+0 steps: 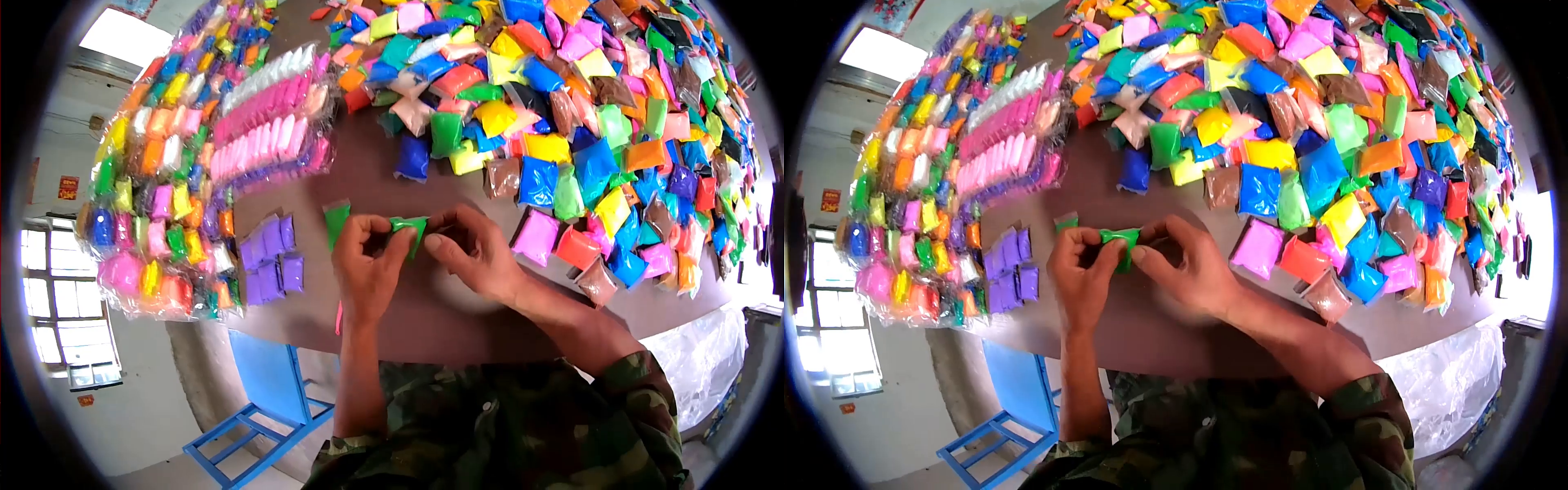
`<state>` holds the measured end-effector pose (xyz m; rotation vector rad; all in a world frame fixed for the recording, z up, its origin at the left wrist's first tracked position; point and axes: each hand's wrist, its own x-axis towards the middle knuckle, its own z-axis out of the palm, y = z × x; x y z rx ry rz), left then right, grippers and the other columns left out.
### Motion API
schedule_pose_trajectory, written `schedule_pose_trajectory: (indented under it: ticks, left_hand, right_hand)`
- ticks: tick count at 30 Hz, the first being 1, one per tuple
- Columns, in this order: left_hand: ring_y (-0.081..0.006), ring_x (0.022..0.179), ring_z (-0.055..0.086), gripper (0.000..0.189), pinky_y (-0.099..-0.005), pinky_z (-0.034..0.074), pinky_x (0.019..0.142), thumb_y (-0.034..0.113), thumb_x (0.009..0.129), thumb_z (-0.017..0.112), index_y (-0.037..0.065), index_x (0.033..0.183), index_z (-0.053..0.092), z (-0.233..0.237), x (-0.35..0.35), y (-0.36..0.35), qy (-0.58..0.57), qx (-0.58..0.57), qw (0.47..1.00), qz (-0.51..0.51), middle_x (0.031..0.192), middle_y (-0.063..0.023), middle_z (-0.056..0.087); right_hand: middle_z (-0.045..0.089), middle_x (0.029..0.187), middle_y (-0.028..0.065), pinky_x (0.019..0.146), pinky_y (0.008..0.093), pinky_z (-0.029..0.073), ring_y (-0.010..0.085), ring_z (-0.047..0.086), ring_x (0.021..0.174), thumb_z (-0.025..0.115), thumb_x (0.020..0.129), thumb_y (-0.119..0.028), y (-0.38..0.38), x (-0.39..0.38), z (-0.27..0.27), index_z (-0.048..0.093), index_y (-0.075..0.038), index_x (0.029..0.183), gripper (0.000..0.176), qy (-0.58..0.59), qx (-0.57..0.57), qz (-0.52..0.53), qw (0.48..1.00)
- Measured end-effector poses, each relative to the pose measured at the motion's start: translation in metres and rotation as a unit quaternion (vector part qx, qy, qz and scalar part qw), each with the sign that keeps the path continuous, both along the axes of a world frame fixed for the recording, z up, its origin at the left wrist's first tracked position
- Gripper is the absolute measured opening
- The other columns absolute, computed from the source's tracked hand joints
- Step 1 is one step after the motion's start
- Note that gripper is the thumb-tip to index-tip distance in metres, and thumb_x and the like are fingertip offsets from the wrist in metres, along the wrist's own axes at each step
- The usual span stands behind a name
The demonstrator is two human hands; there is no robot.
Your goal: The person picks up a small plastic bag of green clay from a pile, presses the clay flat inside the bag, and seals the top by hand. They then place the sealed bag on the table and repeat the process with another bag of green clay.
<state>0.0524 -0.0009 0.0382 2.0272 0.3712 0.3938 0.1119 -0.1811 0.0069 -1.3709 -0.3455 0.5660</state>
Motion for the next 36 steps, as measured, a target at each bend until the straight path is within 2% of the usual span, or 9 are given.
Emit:
schedule_pose_trajectory:
  ticks: [4,6,9,12,16,21,24,30,36]
  left_hand:
    - [-0.0082,0.078,0.055,0.027,-0.0250,0.048,0.069,0.011,0.084,0.083,0.000,0.096,0.060,-0.003,-0.027,-0.011,-0.025,-0.088,0.993,0.072,0.087,-0.0014,0.061]
    - [-0.0088,0.091,0.061,0.026,-0.0246,0.050,0.079,0.006,0.091,0.076,0.000,0.110,0.060,-0.002,-0.037,-0.013,-0.023,-0.147,0.986,0.074,0.100,-0.0034,0.065]
    - [-0.0096,0.095,0.061,0.033,-0.0253,0.050,0.081,0.010,0.094,0.074,-0.001,0.122,0.061,-0.005,-0.045,-0.019,-0.036,-0.219,0.974,0.050,0.106,-0.0036,0.066]
    - [-0.0071,0.085,0.060,0.031,-0.0231,0.050,0.076,0.011,0.094,0.074,-0.003,0.120,0.064,-0.010,-0.051,-0.029,-0.048,-0.287,0.955,0.061,0.095,-0.0024,0.066]
    - [-0.0069,0.083,0.061,0.026,-0.0231,0.050,0.075,0.015,0.097,0.072,-0.003,0.114,0.065,-0.019,-0.061,-0.030,-0.003,-0.305,0.952,0.015,0.094,-0.0030,0.068]
    - [-0.0055,0.076,0.060,0.022,-0.0220,0.050,0.070,0.015,0.099,0.071,-0.003,0.109,0.066,-0.017,-0.064,-0.027,0.002,-0.228,0.974,0.001,0.086,-0.0017,0.068]
    - [-0.0055,0.077,0.060,0.021,-0.0218,0.050,0.071,0.014,0.099,0.071,-0.003,0.110,0.065,-0.019,-0.067,-0.026,0.012,-0.174,0.984,-0.033,0.090,-0.0029,0.069]
    - [-0.0063,0.079,0.061,0.024,-0.0227,0.051,0.071,0.014,0.099,0.070,-0.005,0.113,0.063,-0.017,-0.063,-0.043,0.000,-0.264,0.964,-0.020,0.093,-0.0047,0.069]
    - [-0.0061,0.076,0.060,0.022,-0.0227,0.050,0.068,0.013,0.099,0.069,-0.005,0.112,0.064,-0.018,-0.069,-0.031,0.029,-0.235,0.971,-0.031,0.089,-0.0051,0.068]
  right_hand:
    - [0.064,0.101,0.0045,0.080,0.0264,0.052,0.0079,0.061,0.091,0.073,0.094,-0.009,0.004,-0.008,0.008,0.055,0.000,0.119,0.032,0.070,0.086,0.067,0.992]
    - [0.064,0.101,0.0041,0.079,0.0265,0.052,0.0081,0.061,0.091,0.074,0.094,-0.009,0.006,-0.010,0.007,0.055,0.000,0.120,0.033,0.084,0.095,0.079,0.989]
    - [0.064,0.100,0.0028,0.078,0.0265,0.052,0.0083,0.061,0.091,0.074,0.095,-0.008,0.010,-0.012,0.001,0.056,0.000,0.119,0.032,0.095,0.112,0.097,0.984]
    - [0.065,0.098,0.0014,0.079,0.0265,0.053,0.0082,0.062,0.091,0.073,0.096,-0.009,0.008,-0.010,-0.010,0.059,0.000,0.114,0.024,0.072,0.125,0.119,0.982]
    - [0.067,0.095,0.0003,0.080,0.0267,0.054,0.0080,0.063,0.090,0.069,0.099,-0.007,0.005,-0.008,0.000,0.065,-0.001,0.106,0.010,0.094,0.116,0.123,0.981]
    - [0.068,0.095,0.0010,0.078,0.0263,0.053,0.0074,0.063,0.089,0.069,0.100,-0.010,0.007,-0.011,0.002,0.066,0.000,0.107,0.013,0.064,0.099,0.123,0.985]
    - [0.068,0.093,0.0013,0.076,0.0261,0.053,0.0071,0.063,0.087,0.068,0.100,-0.011,0.004,-0.010,0.000,0.067,0.001,0.106,0.013,0.055,0.075,0.125,0.988]
    - [0.069,0.087,0.0013,0.070,0.0259,0.053,0.0059,0.063,0.082,0.067,0.101,-0.010,0.004,-0.008,-0.004,0.069,0.001,0.104,0.012,0.045,0.080,0.101,0.991]
    - [0.069,0.087,0.0025,0.069,0.0254,0.053,0.0064,0.063,0.080,0.068,0.100,-0.011,0.006,-0.010,0.000,0.068,0.002,0.108,0.015,0.068,0.089,0.110,0.988]
